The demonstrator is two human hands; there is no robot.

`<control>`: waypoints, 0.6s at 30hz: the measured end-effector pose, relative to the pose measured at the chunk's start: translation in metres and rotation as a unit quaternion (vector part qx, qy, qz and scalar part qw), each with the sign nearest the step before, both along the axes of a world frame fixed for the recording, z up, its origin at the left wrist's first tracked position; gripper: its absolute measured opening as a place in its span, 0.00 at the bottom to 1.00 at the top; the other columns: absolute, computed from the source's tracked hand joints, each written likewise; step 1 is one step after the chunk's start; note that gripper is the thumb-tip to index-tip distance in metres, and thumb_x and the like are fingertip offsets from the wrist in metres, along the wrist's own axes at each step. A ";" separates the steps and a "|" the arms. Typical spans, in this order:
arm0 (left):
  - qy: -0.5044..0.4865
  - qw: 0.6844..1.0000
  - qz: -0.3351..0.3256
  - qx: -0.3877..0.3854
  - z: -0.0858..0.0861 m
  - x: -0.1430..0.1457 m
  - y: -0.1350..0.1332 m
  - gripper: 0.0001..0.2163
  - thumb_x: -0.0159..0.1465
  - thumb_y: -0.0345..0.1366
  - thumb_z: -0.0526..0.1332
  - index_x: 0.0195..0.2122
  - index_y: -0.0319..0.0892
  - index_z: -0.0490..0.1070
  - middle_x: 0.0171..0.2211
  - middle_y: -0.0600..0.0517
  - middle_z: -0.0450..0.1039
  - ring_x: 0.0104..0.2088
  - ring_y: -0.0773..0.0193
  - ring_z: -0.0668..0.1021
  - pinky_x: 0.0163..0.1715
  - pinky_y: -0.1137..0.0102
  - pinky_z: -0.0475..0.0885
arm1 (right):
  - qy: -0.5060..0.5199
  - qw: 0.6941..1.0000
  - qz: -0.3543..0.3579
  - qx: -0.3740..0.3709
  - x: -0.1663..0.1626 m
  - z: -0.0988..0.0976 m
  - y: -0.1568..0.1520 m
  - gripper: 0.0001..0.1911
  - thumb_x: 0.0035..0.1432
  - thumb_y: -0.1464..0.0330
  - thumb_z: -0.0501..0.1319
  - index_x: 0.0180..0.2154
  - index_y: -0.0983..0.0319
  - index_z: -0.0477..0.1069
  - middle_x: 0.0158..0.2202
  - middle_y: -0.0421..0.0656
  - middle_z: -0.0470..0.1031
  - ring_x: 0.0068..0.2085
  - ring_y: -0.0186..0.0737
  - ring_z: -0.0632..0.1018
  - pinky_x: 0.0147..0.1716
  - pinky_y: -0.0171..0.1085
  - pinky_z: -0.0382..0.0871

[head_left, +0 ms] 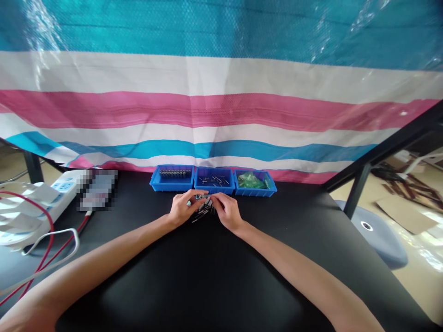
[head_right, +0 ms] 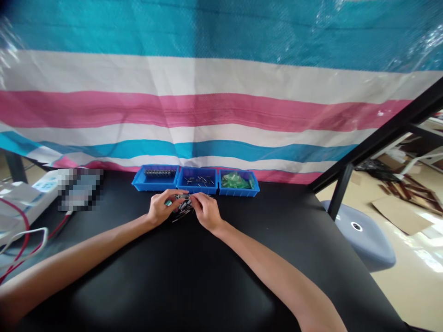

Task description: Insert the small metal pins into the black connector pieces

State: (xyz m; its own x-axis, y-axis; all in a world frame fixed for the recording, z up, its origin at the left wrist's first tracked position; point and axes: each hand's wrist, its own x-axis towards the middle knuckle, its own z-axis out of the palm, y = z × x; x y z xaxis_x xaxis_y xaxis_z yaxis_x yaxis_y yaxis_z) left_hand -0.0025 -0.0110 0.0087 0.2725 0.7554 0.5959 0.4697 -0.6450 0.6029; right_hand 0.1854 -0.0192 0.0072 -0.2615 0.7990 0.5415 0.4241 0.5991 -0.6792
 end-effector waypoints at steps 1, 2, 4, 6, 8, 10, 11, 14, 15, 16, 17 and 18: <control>-0.001 1.000 0.005 -0.007 0.000 0.000 0.000 0.08 0.63 0.38 0.61 0.42 0.42 0.72 0.34 0.53 0.79 0.19 0.75 0.73 0.26 0.78 0.71 | 0.003 1.000 -0.002 -0.001 0.000 0.001 0.000 0.11 0.66 0.67 0.52 0.36 0.61 0.72 0.32 0.44 0.76 0.34 0.39 0.77 0.36 0.36 0.70; -0.002 1.000 0.013 -0.004 0.000 0.000 0.000 0.08 0.63 0.38 0.62 0.42 0.42 0.72 0.32 0.53 0.78 0.19 0.75 0.73 0.26 0.78 0.71 | 0.004 1.000 -0.003 0.000 0.000 0.002 -0.001 0.11 0.66 0.67 0.52 0.36 0.61 0.72 0.32 0.44 0.76 0.33 0.39 0.77 0.35 0.36 0.70; -0.004 0.999 0.021 0.028 0.000 0.000 0.001 0.08 0.63 0.39 0.62 0.40 0.41 0.73 0.30 0.52 0.78 0.21 0.72 0.74 0.26 0.77 0.71 | 0.007 1.000 -0.002 0.006 0.000 0.004 -0.002 0.11 0.66 0.67 0.52 0.36 0.61 0.72 0.32 0.44 0.76 0.34 0.39 0.77 0.36 0.36 0.71; -0.006 0.998 0.005 0.065 0.000 -0.001 0.002 0.08 0.63 0.38 0.61 0.40 0.41 0.74 0.32 0.51 0.77 0.26 0.69 0.76 0.29 0.76 0.72 | 0.016 1.000 0.000 0.014 0.000 0.004 -0.003 0.09 0.66 0.68 0.53 0.37 0.61 0.72 0.34 0.44 0.77 0.36 0.39 0.78 0.38 0.36 0.71; -0.010 0.996 -0.020 0.081 -0.001 -0.001 0.004 0.08 0.65 0.37 0.59 0.42 0.42 0.74 0.34 0.49 0.77 0.31 0.67 0.78 0.33 0.75 0.73 | 0.023 1.000 0.002 0.020 0.001 0.004 -0.004 0.08 0.65 0.69 0.53 0.40 0.60 0.71 0.37 0.44 0.77 0.38 0.39 0.78 0.39 0.36 0.71; -0.013 0.997 -0.027 0.071 -0.003 -0.002 0.006 0.09 0.65 0.37 0.58 0.44 0.42 0.73 0.33 0.50 0.77 0.31 0.67 0.78 0.33 0.75 0.73 | 0.020 1.000 0.006 0.019 0.002 0.002 -0.004 0.08 0.64 0.69 0.55 0.43 0.60 0.71 0.36 0.44 0.77 0.35 0.38 0.77 0.36 0.35 0.72; -0.015 0.998 -0.022 0.062 -0.004 -0.002 0.006 0.09 0.65 0.38 0.59 0.45 0.42 0.73 0.32 0.51 0.77 0.30 0.68 0.78 0.31 0.76 0.73 | 0.016 1.000 0.010 0.018 0.002 0.001 -0.004 0.09 0.64 0.68 0.56 0.44 0.60 0.70 0.34 0.43 0.76 0.32 0.37 0.76 0.34 0.35 0.72; -0.024 0.999 -0.012 0.042 -0.008 -0.002 0.007 0.11 0.64 0.40 0.60 0.45 0.42 0.70 0.27 0.54 0.77 0.25 0.69 0.78 0.28 0.77 0.72 | 0.001 1.000 0.024 0.020 0.001 -0.002 -0.004 0.12 0.63 0.66 0.57 0.47 0.59 0.69 0.29 0.41 0.72 0.25 0.34 0.72 0.28 0.34 0.70; -0.027 0.999 -0.014 0.043 -0.009 -0.002 0.007 0.11 0.64 0.41 0.60 0.45 0.42 0.70 0.26 0.54 0.77 0.24 0.69 0.78 0.27 0.77 0.72 | -0.004 0.999 0.029 0.023 0.001 -0.003 -0.003 0.12 0.63 0.65 0.57 0.48 0.59 0.69 0.29 0.41 0.71 0.25 0.34 0.71 0.28 0.33 0.70; -0.028 0.998 -0.018 0.046 -0.010 -0.003 0.007 0.11 0.64 0.41 0.61 0.44 0.41 0.70 0.26 0.54 0.77 0.24 0.69 0.78 0.27 0.78 0.72 | -0.010 0.999 0.034 0.027 0.000 -0.004 -0.003 0.12 0.63 0.65 0.57 0.47 0.59 0.69 0.29 0.41 0.71 0.25 0.34 0.71 0.28 0.33 0.69; -0.028 0.998 -0.022 0.049 -0.011 -0.003 0.007 0.11 0.63 0.41 0.61 0.44 0.41 0.69 0.26 0.54 0.77 0.24 0.69 0.78 0.27 0.78 0.72 | -0.015 0.999 0.037 0.030 0.000 -0.005 -0.002 0.11 0.63 0.65 0.57 0.46 0.59 0.70 0.29 0.41 0.71 0.26 0.34 0.71 0.28 0.33 0.69; -0.029 0.998 -0.026 0.051 -0.011 -0.003 0.007 0.11 0.63 0.40 0.61 0.44 0.41 0.69 0.26 0.54 0.77 0.24 0.70 0.78 0.27 0.78 0.72 | -0.020 0.999 0.039 0.031 -0.001 -0.005 -0.002 0.10 0.63 0.65 0.57 0.45 0.59 0.70 0.30 0.41 0.70 0.26 0.34 0.71 0.29 0.33 0.69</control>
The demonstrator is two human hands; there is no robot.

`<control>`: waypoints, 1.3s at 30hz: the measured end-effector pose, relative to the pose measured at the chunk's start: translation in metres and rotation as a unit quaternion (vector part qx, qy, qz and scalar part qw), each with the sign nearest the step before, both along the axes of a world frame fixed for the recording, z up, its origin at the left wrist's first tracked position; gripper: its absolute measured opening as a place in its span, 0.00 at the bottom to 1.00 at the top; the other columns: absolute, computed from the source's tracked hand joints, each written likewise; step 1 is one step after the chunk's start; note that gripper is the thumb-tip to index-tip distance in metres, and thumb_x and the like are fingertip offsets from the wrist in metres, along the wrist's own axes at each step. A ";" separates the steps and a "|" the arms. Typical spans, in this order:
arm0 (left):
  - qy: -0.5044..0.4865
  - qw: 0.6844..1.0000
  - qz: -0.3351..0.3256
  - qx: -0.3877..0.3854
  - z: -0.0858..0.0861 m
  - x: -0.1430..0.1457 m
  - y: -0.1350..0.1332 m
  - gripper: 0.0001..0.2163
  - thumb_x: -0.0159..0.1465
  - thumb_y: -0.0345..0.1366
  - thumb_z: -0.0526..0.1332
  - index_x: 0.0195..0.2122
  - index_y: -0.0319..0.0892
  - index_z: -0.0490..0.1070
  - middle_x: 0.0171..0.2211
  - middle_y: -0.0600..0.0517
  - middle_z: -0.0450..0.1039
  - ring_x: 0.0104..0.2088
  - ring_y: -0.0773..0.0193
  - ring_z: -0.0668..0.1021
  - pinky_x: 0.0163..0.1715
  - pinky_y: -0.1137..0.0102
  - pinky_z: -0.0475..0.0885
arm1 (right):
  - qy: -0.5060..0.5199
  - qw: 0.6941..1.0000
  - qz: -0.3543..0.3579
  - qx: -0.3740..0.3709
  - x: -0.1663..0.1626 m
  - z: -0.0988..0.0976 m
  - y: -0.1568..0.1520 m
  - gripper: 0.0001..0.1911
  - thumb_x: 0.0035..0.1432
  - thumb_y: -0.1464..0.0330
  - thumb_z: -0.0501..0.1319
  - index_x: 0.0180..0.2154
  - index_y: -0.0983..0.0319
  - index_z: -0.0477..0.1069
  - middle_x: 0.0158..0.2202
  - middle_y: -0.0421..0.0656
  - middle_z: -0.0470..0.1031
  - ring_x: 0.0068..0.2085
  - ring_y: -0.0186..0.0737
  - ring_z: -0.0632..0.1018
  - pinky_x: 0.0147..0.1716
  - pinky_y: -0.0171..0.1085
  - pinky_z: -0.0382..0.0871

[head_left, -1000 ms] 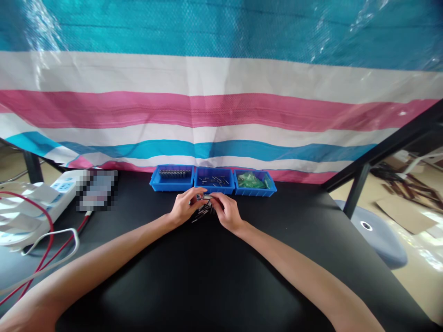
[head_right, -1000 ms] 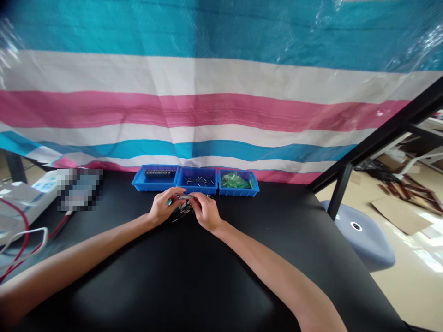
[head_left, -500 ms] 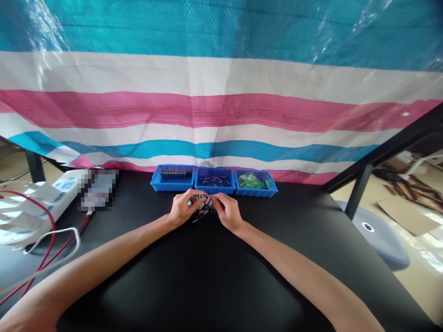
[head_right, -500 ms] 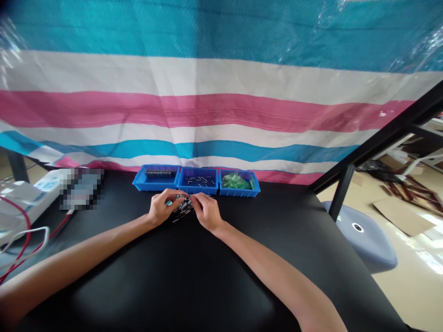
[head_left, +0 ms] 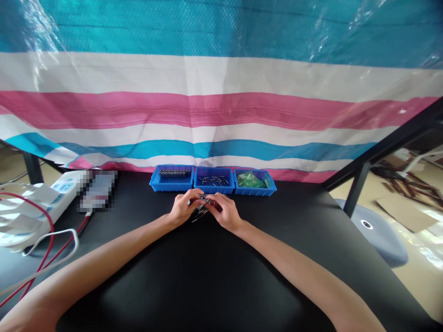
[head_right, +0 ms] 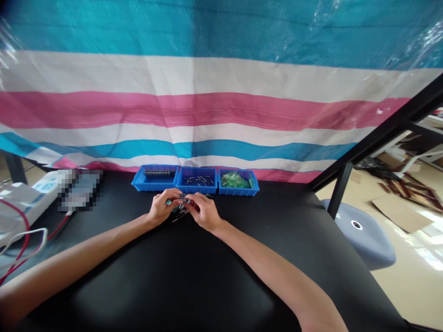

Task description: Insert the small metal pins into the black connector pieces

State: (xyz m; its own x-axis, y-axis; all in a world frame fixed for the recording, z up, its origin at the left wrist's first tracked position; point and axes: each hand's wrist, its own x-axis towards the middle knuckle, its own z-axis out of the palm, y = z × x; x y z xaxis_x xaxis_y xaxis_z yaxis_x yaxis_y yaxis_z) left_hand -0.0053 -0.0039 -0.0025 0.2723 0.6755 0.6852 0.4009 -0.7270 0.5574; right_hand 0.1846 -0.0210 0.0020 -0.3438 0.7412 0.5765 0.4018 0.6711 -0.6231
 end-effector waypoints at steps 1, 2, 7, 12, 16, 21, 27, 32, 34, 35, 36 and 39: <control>0.001 1.000 -0.002 -0.001 0.000 0.000 0.000 0.11 0.63 0.40 0.61 0.44 0.41 0.69 0.26 0.54 0.76 0.24 0.70 0.78 0.27 0.78 0.72 | -0.005 1.000 0.000 -0.001 0.000 0.000 0.000 0.09 0.64 0.65 0.57 0.44 0.59 0.71 0.30 0.42 0.71 0.27 0.34 0.71 0.29 0.33 0.69; 0.002 1.000 -0.004 -0.004 0.000 0.000 0.000 0.11 0.64 0.40 0.61 0.44 0.41 0.69 0.26 0.54 0.76 0.24 0.70 0.77 0.26 0.78 0.71 | -0.009 1.000 -0.001 -0.002 -0.001 0.000 0.000 0.09 0.64 0.65 0.56 0.43 0.60 0.71 0.30 0.42 0.71 0.27 0.34 0.72 0.29 0.33 0.69; 0.016 0.999 -0.001 -0.032 0.005 0.001 -0.002 0.13 0.64 0.42 0.60 0.46 0.41 0.68 0.31 0.52 0.76 0.22 0.71 0.75 0.25 0.77 0.71 | 0.050 0.997 -0.058 -0.015 0.002 0.003 0.000 0.09 0.63 0.64 0.57 0.42 0.60 0.71 0.32 0.43 0.74 0.29 0.37 0.75 0.32 0.35 0.71; 0.026 0.999 0.016 -0.039 0.009 0.004 -0.002 0.14 0.63 0.42 0.61 0.48 0.42 0.68 0.33 0.52 0.74 0.20 0.74 0.71 0.26 0.77 0.70 | 0.101 0.989 -0.097 -0.055 0.005 0.005 0.001 0.09 0.63 0.63 0.57 0.42 0.60 0.70 0.32 0.43 0.76 0.30 0.38 0.77 0.31 0.36 0.72; 0.034 0.999 0.018 -0.019 0.009 0.005 -0.001 0.12 0.64 0.39 0.60 0.47 0.43 0.70 0.34 0.51 0.73 0.22 0.74 0.70 0.26 0.77 0.70 | 0.076 0.994 -0.059 -0.042 0.003 0.006 0.000 0.08 0.62 0.65 0.57 0.41 0.60 0.70 0.33 0.44 0.75 0.30 0.38 0.76 0.32 0.36 0.72; 0.029 1.000 0.007 0.005 0.009 0.005 -0.001 0.07 0.64 0.36 0.61 0.41 0.41 0.71 0.35 0.50 0.74 0.26 0.72 0.72 0.27 0.77 0.70 | 0.045 0.998 -0.046 -0.025 0.002 0.009 -0.001 0.07 0.63 0.66 0.56 0.40 0.61 0.71 0.32 0.43 0.74 0.30 0.37 0.75 0.31 0.35 0.71; 0.022 0.999 0.022 0.005 0.013 0.005 -0.004 0.07 0.62 0.36 0.62 0.40 0.40 0.71 0.35 0.50 0.73 0.21 0.75 0.68 0.25 0.77 0.69 | 0.109 0.989 -0.097 0.029 0.003 0.002 -0.007 0.16 0.63 0.68 0.56 0.52 0.60 0.63 0.32 0.41 0.74 0.26 0.35 0.74 0.29 0.35 0.72; 0.013 0.999 0.033 0.010 0.015 0.005 -0.006 0.06 0.62 0.35 0.62 0.40 0.40 0.71 0.35 0.50 0.72 0.21 0.75 0.68 0.25 0.77 0.68 | 0.030 0.999 -0.035 0.016 0.003 0.004 -0.005 0.10 0.63 0.71 0.53 0.42 0.60 0.72 0.35 0.44 0.78 0.36 0.39 0.79 0.38 0.37 0.74; 0.012 0.999 0.034 0.009 0.015 0.005 -0.006 0.06 0.62 0.35 0.62 0.40 0.40 0.71 0.36 0.50 0.72 0.21 0.75 0.68 0.25 0.77 0.69 | 0.028 0.999 -0.039 0.008 0.003 0.006 -0.004 0.10 0.63 0.72 0.53 0.40 0.60 0.73 0.36 0.44 0.79 0.37 0.39 0.79 0.39 0.37 0.74; 0.013 0.999 0.034 0.009 0.015 0.005 -0.006 0.06 0.62 0.35 0.62 0.40 0.40 0.71 0.36 0.50 0.72 0.21 0.75 0.68 0.25 0.77 0.68 | 0.038 0.998 -0.050 0.009 0.004 0.006 -0.004 0.10 0.63 0.72 0.53 0.41 0.60 0.73 0.37 0.44 0.79 0.36 0.39 0.79 0.39 0.36 0.74; 0.014 0.999 0.034 0.010 0.015 0.005 -0.006 0.06 0.62 0.35 0.62 0.40 0.40 0.71 0.36 0.50 0.72 0.21 0.75 0.68 0.25 0.77 0.68 | 0.049 0.997 -0.062 0.010 0.004 0.007 -0.004 0.11 0.62 0.72 0.53 0.42 0.61 0.72 0.37 0.44 0.79 0.36 0.38 0.79 0.39 0.36 0.74; 0.017 0.999 0.033 0.011 0.015 0.005 -0.006 0.06 0.62 0.35 0.62 0.39 0.41 0.71 0.36 0.50 0.72 0.21 0.76 0.68 0.25 0.77 0.68 | 0.053 0.997 -0.059 0.008 0.004 0.005 -0.004 0.12 0.61 0.72 0.54 0.46 0.60 0.71 0.38 0.44 0.79 0.35 0.38 0.79 0.38 0.35 0.74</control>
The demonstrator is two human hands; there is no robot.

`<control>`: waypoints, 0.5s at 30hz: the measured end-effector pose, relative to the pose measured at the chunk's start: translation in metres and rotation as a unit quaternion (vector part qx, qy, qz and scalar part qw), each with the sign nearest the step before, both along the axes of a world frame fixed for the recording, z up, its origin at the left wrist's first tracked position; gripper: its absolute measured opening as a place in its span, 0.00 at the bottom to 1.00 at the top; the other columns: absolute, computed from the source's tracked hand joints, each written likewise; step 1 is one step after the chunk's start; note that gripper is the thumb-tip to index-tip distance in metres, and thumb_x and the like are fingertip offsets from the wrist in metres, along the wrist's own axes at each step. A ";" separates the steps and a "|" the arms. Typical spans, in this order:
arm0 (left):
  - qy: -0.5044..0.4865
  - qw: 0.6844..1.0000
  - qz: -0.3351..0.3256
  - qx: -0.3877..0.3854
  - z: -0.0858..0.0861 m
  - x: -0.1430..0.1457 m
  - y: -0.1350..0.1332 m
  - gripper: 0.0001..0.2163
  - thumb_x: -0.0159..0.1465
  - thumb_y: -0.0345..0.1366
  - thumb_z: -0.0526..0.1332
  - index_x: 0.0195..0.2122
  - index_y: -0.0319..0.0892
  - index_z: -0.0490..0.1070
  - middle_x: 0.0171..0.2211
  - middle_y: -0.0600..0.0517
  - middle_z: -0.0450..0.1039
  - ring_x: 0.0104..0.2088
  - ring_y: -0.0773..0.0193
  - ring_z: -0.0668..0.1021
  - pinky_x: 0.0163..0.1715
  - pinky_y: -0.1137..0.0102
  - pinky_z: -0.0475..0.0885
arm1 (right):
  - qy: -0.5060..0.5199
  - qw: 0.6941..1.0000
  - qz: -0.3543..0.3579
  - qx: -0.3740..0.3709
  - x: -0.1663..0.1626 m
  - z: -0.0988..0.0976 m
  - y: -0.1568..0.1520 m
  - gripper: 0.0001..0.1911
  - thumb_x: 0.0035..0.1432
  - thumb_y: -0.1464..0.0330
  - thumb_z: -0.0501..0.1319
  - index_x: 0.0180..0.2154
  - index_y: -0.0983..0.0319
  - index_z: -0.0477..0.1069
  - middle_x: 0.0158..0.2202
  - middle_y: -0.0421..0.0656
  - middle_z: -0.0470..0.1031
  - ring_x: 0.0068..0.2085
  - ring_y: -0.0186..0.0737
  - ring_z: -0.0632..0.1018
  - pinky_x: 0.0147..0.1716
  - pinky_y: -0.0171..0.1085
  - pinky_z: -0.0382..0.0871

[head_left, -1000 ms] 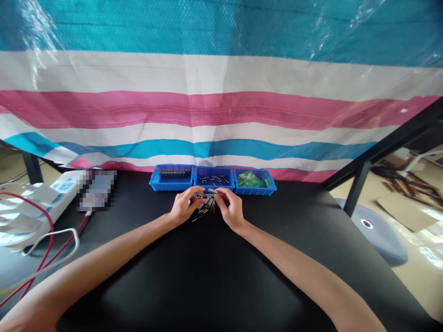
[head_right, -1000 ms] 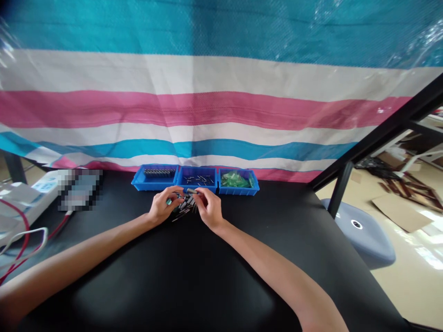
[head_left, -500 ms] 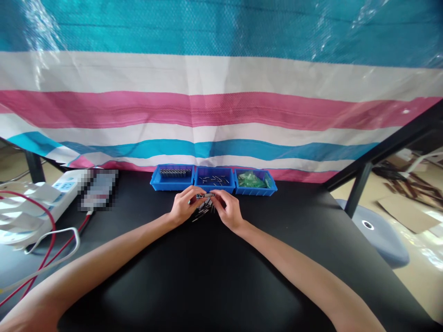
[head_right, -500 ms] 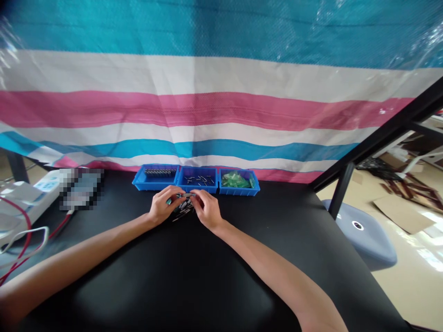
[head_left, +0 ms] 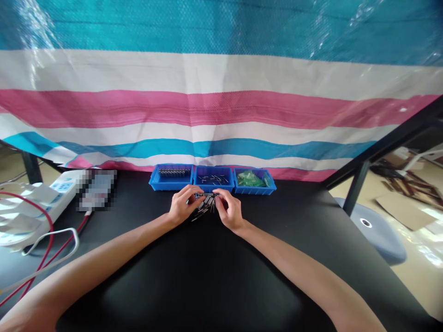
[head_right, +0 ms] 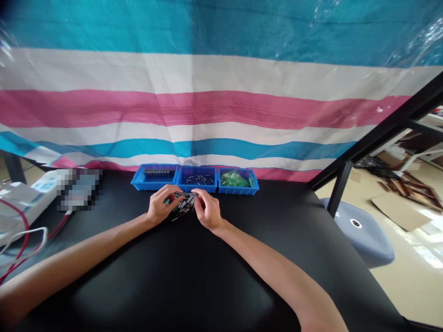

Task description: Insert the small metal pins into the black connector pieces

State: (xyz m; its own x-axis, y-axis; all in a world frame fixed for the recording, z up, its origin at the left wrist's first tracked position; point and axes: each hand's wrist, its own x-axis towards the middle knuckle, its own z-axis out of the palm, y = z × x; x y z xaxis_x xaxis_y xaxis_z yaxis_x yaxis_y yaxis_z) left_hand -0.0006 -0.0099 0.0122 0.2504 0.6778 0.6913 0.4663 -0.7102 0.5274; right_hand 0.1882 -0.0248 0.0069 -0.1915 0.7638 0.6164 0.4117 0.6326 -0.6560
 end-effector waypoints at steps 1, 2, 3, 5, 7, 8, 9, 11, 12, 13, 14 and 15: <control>0.000 1.000 -0.001 -0.001 0.000 0.000 0.000 0.06 0.62 0.35 0.62 0.39 0.41 0.71 0.36 0.50 0.72 0.21 0.76 0.68 0.25 0.77 0.69 | -0.011 1.000 0.016 -0.004 0.000 -0.001 0.000 0.12 0.61 0.73 0.54 0.45 0.60 0.72 0.38 0.43 0.79 0.35 0.38 0.80 0.38 0.36 0.74; 0.000 1.000 -0.001 -0.002 0.000 0.000 0.000 0.06 0.62 0.35 0.62 0.39 0.41 0.71 0.36 0.50 0.73 0.21 0.75 0.68 0.25 0.77 0.69 | -0.023 0.999 0.032 -0.009 -0.001 -0.001 0.001 0.12 0.60 0.73 0.55 0.43 0.59 0.73 0.37 0.43 0.79 0.35 0.39 0.80 0.38 0.36 0.74; 0.000 1.000 -0.001 -0.002 0.000 0.000 0.000 0.06 0.62 0.36 0.62 0.39 0.41 0.71 0.36 0.50 0.73 0.21 0.75 0.68 0.25 0.77 0.69 | -0.033 0.998 0.046 -0.013 -0.001 -0.002 0.002 0.11 0.60 0.73 0.55 0.41 0.59 0.74 0.35 0.42 0.80 0.35 0.39 0.80 0.37 0.36 0.74; 0.001 1.000 -0.001 0.001 0.000 0.000 0.000 0.07 0.63 0.37 0.61 0.39 0.41 0.71 0.36 0.50 0.73 0.21 0.75 0.68 0.25 0.77 0.69 | -0.026 0.999 0.035 -0.018 -0.001 -0.002 0.003 0.10 0.59 0.74 0.55 0.38 0.60 0.75 0.34 0.43 0.80 0.34 0.39 0.80 0.37 0.36 0.74; 0.000 1.000 -0.002 0.001 -0.001 -0.001 0.001 0.07 0.63 0.38 0.61 0.39 0.41 0.71 0.37 0.49 0.74 0.22 0.74 0.69 0.25 0.77 0.69 | -0.011 1.000 0.016 -0.021 -0.001 -0.001 0.004 0.11 0.60 0.74 0.55 0.38 0.61 0.75 0.35 0.43 0.80 0.34 0.39 0.80 0.37 0.36 0.74; -0.001 1.000 -0.005 -0.004 -0.001 -0.001 0.001 0.08 0.63 0.38 0.61 0.40 0.41 0.71 0.38 0.49 0.74 0.22 0.74 0.70 0.26 0.77 0.69 | -0.006 1.000 0.013 -0.020 -0.001 0.000 0.004 0.11 0.60 0.74 0.54 0.38 0.61 0.75 0.34 0.43 0.80 0.34 0.39 0.80 0.37 0.36 0.74; -0.001 1.000 -0.009 -0.015 -0.002 -0.001 0.001 0.08 0.64 0.38 0.60 0.40 0.41 0.70 0.38 0.49 0.75 0.22 0.74 0.71 0.26 0.77 0.69 | -0.003 1.000 0.013 -0.019 -0.001 0.000 0.004 0.11 0.60 0.73 0.54 0.38 0.61 0.75 0.34 0.43 0.80 0.34 0.39 0.80 0.36 0.36 0.74; 0.001 0.999 -0.023 -0.048 -0.004 -0.002 0.000 0.07 0.65 0.38 0.58 0.42 0.41 0.70 0.35 0.52 0.76 0.19 0.76 0.71 0.25 0.78 0.69 | 0.003 1.000 0.015 -0.013 -0.001 0.001 0.003 0.11 0.60 0.73 0.54 0.38 0.61 0.75 0.35 0.43 0.80 0.34 0.39 0.80 0.36 0.36 0.74; 0.002 0.998 -0.030 -0.061 -0.006 -0.002 0.000 0.07 0.66 0.38 0.57 0.42 0.42 0.70 0.33 0.53 0.76 0.17 0.76 0.70 0.25 0.78 0.69 | 0.005 1.000 0.015 -0.011 -0.001 0.001 0.003 0.11 0.61 0.73 0.54 0.38 0.61 0.75 0.35 0.44 0.80 0.34 0.39 0.80 0.36 0.36 0.74; 0.003 0.997 -0.036 -0.068 -0.007 -0.002 0.001 0.07 0.66 0.38 0.57 0.41 0.42 0.70 0.32 0.54 0.77 0.16 0.76 0.70 0.24 0.78 0.68 | 0.007 1.000 0.014 -0.008 -0.001 0.001 0.003 0.11 0.61 0.73 0.54 0.38 0.61 0.75 0.35 0.44 0.80 0.34 0.39 0.80 0.36 0.36 0.74; 0.002 0.997 -0.038 -0.069 -0.008 -0.002 0.001 0.07 0.66 0.38 0.57 0.40 0.42 0.70 0.32 0.54 0.77 0.16 0.76 0.70 0.24 0.78 0.68 | 0.008 1.000 0.013 -0.007 -0.001 0.000 0.002 0.11 0.61 0.73 0.54 0.38 0.61 0.75 0.35 0.44 0.80 0.34 0.39 0.80 0.36 0.36 0.74; -0.002 0.997 -0.038 -0.065 -0.009 -0.003 0.002 0.07 0.66 0.39 0.58 0.40 0.42 0.70 0.33 0.53 0.77 0.17 0.75 0.71 0.24 0.78 0.68 | 0.007 1.000 0.012 -0.006 -0.001 0.000 0.002 0.11 0.61 0.73 0.54 0.38 0.61 0.75 0.34 0.44 0.80 0.33 0.39 0.80 0.36 0.36 0.74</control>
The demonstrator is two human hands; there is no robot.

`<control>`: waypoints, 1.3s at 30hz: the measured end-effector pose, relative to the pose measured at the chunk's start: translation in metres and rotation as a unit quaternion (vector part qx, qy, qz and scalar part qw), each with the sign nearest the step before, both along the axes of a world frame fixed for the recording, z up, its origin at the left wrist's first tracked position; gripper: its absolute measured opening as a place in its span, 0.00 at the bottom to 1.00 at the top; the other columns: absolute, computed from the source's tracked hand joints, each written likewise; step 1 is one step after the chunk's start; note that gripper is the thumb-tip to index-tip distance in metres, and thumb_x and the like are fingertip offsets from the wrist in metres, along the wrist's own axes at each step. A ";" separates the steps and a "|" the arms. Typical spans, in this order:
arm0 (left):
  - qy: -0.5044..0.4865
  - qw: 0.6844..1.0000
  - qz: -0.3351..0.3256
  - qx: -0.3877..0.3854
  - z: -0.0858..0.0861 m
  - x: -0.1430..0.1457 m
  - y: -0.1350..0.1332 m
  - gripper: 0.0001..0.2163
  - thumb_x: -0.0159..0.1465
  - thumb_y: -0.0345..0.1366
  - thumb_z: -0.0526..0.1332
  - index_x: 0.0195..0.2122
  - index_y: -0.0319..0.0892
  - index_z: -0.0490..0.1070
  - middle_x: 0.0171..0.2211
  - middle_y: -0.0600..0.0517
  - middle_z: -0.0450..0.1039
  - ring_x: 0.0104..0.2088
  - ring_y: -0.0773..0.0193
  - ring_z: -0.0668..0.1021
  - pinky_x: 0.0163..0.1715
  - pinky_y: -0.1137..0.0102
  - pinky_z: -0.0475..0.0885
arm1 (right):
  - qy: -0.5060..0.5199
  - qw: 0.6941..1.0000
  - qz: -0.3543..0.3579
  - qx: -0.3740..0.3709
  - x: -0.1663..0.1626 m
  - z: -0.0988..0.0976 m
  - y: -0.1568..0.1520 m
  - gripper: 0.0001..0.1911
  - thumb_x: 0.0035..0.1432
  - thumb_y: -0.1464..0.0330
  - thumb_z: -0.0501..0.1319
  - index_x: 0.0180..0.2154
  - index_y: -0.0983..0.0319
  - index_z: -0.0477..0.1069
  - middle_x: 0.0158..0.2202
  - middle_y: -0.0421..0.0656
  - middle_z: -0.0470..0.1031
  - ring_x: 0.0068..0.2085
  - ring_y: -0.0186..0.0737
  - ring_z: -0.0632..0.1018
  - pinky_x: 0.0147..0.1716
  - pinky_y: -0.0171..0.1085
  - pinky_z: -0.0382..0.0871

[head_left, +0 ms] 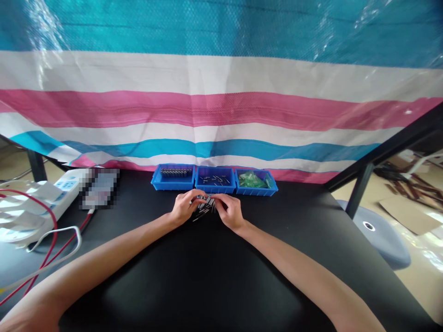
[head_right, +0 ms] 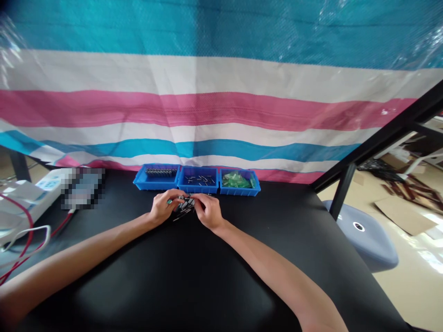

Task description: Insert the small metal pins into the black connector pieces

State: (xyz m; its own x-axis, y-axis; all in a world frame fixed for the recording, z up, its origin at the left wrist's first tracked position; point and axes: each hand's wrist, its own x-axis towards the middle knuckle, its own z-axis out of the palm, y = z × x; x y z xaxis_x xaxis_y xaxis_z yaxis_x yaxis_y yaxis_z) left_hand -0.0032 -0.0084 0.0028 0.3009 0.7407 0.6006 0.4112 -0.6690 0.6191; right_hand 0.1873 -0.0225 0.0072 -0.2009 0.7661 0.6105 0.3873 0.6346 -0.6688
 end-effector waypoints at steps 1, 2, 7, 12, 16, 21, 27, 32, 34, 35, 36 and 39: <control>-0.007 1.000 0.002 0.007 -0.001 0.000 0.001 0.06 0.65 0.39 0.59 0.39 0.42 0.70 0.34 0.53 0.77 0.19 0.74 0.73 0.24 0.78 0.69 | -0.002 1.000 0.000 0.001 0.000 0.000 0.000 0.11 0.61 0.73 0.54 0.38 0.61 0.75 0.34 0.44 0.80 0.33 0.39 0.80 0.36 0.36 0.74; -0.014 1.000 0.003 0.013 -0.002 0.000 0.001 0.06 0.65 0.39 0.60 0.38 0.42 0.70 0.35 0.52 0.77 0.21 0.73 0.74 0.25 0.77 0.70 | -0.003 1.000 0.000 0.001 0.000 0.000 0.000 0.11 0.61 0.73 0.54 0.38 0.61 0.75 0.33 0.43 0.80 0.33 0.38 0.80 0.36 0.36 0.74; -0.015 0.999 0.000 0.035 -0.002 0.000 0.002 0.06 0.65 0.37 0.59 0.39 0.41 0.71 0.34 0.51 0.77 0.28 0.69 0.77 0.30 0.76 0.71 | 0.001 1.000 0.003 0.006 0.000 -0.001 0.000 0.11 0.60 0.74 0.54 0.38 0.61 0.75 0.35 0.44 0.80 0.34 0.39 0.80 0.36 0.36 0.74; -0.026 0.999 0.004 0.048 0.016 -0.002 0.010 0.08 0.66 0.36 0.56 0.39 0.41 0.74 0.32 0.50 0.75 0.32 0.67 0.76 0.33 0.73 0.70 | -0.007 1.000 0.003 -0.003 0.000 -0.002 0.001 0.11 0.60 0.74 0.55 0.38 0.60 0.75 0.34 0.43 0.80 0.33 0.38 0.80 0.35 0.35 0.74; -0.088 0.991 0.089 -0.036 0.045 -0.011 0.041 0.14 0.70 0.40 0.48 0.43 0.41 0.71 0.23 0.54 0.67 0.19 0.73 0.66 0.22 0.76 0.63 | -0.012 1.000 0.006 -0.003 0.000 -0.002 0.001 0.11 0.60 0.74 0.54 0.37 0.61 0.75 0.34 0.43 0.80 0.32 0.37 0.79 0.35 0.35 0.74; 0.054 0.986 0.096 -0.123 0.069 -0.036 0.094 0.13 0.65 0.42 0.54 0.47 0.45 0.68 0.30 0.54 0.72 0.19 0.72 0.69 0.21 0.75 0.62 | -0.026 1.000 0.009 -0.002 0.000 -0.002 0.002 0.11 0.60 0.73 0.54 0.38 0.61 0.75 0.34 0.43 0.80 0.31 0.36 0.79 0.35 0.34 0.73; 0.316 0.939 0.105 -0.088 0.065 -0.050 0.110 0.10 0.60 0.43 0.59 0.39 0.44 0.71 0.34 0.52 0.77 0.34 0.60 0.76 0.31 0.71 0.64 | -0.035 0.999 0.013 -0.006 0.001 -0.002 0.002 0.12 0.61 0.72 0.53 0.38 0.61 0.75 0.34 0.43 0.80 0.32 0.37 0.79 0.35 0.34 0.72; 0.428 0.892 0.134 -0.065 0.057 -0.042 0.105 0.10 0.59 0.38 0.57 0.40 0.44 0.71 0.35 0.50 0.76 0.36 0.56 0.76 0.33 0.70 0.65 | -0.043 0.999 0.017 -0.012 0.001 -0.001 0.001 0.12 0.62 0.71 0.53 0.38 0.61 0.75 0.33 0.42 0.80 0.32 0.37 0.79 0.35 0.34 0.72; 0.443 0.883 0.134 -0.071 0.055 -0.040 0.106 0.10 0.59 0.37 0.57 0.40 0.44 0.71 0.35 0.49 0.76 0.36 0.56 0.76 0.34 0.70 0.65 | -0.044 0.999 0.019 -0.016 0.001 -0.001 0.002 0.12 0.62 0.71 0.53 0.38 0.61 0.75 0.32 0.42 0.79 0.31 0.37 0.79 0.34 0.34 0.72; 0.447 0.881 0.137 -0.074 0.054 -0.039 0.107 0.10 0.59 0.37 0.57 0.41 0.44 0.70 0.35 0.48 0.76 0.36 0.56 0.77 0.34 0.70 0.65 | -0.045 0.999 0.019 -0.016 0.001 -0.002 0.002 0.12 0.62 0.71 0.53 0.38 0.61 0.75 0.32 0.42 0.79 0.31 0.37 0.79 0.34 0.33 0.72; 0.451 0.878 0.141 -0.075 0.054 -0.039 0.107 0.10 0.59 0.37 0.57 0.41 0.43 0.70 0.35 0.48 0.75 0.36 0.55 0.77 0.34 0.69 0.65 | -0.044 0.999 0.019 -0.016 0.001 -0.002 0.002 0.12 0.62 0.71 0.53 0.38 0.61 0.75 0.32 0.42 0.79 0.31 0.37 0.79 0.34 0.33 0.72; 0.464 0.869 0.158 -0.072 0.052 -0.040 0.109 0.10 0.60 0.39 0.57 0.42 0.43 0.69 0.35 0.47 0.75 0.36 0.53 0.77 0.33 0.68 0.65 | -0.042 0.999 0.019 -0.015 0.000 -0.001 0.002 0.12 0.62 0.71 0.53 0.38 0.61 0.75 0.33 0.42 0.79 0.32 0.37 0.79 0.35 0.33 0.72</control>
